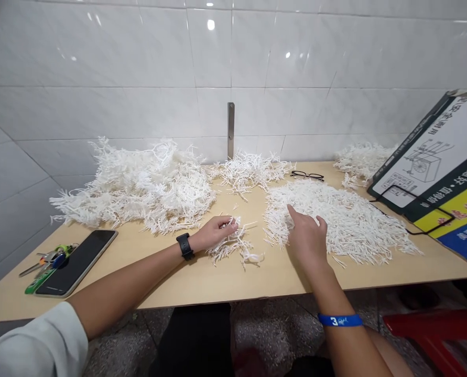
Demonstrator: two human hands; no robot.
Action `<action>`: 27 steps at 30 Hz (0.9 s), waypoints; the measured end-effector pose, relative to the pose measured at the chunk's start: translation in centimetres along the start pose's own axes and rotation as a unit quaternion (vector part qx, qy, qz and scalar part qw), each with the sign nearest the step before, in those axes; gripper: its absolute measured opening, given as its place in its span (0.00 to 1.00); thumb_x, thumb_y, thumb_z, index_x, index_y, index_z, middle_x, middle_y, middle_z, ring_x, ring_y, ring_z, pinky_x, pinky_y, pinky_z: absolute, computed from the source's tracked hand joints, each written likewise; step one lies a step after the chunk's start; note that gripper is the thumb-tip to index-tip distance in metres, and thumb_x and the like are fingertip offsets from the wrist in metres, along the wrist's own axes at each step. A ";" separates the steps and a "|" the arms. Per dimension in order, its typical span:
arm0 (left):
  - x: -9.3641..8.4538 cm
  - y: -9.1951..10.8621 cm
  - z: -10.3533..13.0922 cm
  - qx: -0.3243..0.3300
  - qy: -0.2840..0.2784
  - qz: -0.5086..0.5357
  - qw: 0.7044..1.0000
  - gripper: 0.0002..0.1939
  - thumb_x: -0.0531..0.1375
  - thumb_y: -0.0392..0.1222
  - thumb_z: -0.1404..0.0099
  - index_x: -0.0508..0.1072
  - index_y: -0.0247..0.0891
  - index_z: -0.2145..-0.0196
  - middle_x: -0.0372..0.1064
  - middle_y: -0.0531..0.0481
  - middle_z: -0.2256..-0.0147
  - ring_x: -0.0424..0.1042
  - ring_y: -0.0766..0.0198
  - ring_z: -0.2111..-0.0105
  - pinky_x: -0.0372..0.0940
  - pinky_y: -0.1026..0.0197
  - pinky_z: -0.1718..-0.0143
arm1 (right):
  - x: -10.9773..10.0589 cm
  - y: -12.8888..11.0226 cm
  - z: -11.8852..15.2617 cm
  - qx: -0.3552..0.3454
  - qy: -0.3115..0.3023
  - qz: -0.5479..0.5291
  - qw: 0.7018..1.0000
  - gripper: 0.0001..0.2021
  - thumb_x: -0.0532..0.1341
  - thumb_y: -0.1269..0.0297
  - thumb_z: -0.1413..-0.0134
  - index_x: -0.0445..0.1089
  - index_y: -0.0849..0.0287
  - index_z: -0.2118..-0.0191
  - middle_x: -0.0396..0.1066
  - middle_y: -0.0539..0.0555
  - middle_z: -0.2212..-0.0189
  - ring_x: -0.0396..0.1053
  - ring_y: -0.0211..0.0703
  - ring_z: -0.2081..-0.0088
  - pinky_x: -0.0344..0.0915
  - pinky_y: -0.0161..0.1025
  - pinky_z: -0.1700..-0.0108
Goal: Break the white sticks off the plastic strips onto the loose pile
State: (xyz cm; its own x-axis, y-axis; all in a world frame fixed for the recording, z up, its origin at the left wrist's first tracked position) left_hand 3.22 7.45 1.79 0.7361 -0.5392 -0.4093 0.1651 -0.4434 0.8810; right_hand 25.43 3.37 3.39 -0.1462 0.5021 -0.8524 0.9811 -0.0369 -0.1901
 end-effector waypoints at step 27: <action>2.2 -0.3 0.8 -0.001 -0.155 0.096 0.983 0.22 0.57 0.57 0.36 0.64 0.34 0.73 0.53 0.56 0.76 0.52 0.70 0.73 0.50 0.65 0.70 | 3.0 -10.2 4.3 0.058 -0.214 -0.521 0.824 0.14 0.62 0.51 0.45 0.69 0.58 0.63 0.73 0.54 0.65 0.70 0.44 0.64 0.66 0.40 0.62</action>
State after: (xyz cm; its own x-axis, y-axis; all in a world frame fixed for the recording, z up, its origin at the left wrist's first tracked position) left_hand 4.30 5.85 0.43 0.5183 -0.8056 -0.2870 0.0429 -0.3107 0.9495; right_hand 14.44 1.55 0.63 -0.9576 -0.0360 -0.2859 0.2794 0.1270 -0.9517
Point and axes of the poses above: each hand's wrist, its own z-axis away from the middle knuckle, its own x-axis out of the palm, y = z × x, the point moved 8 cm from there along -z, towards the middle knuckle
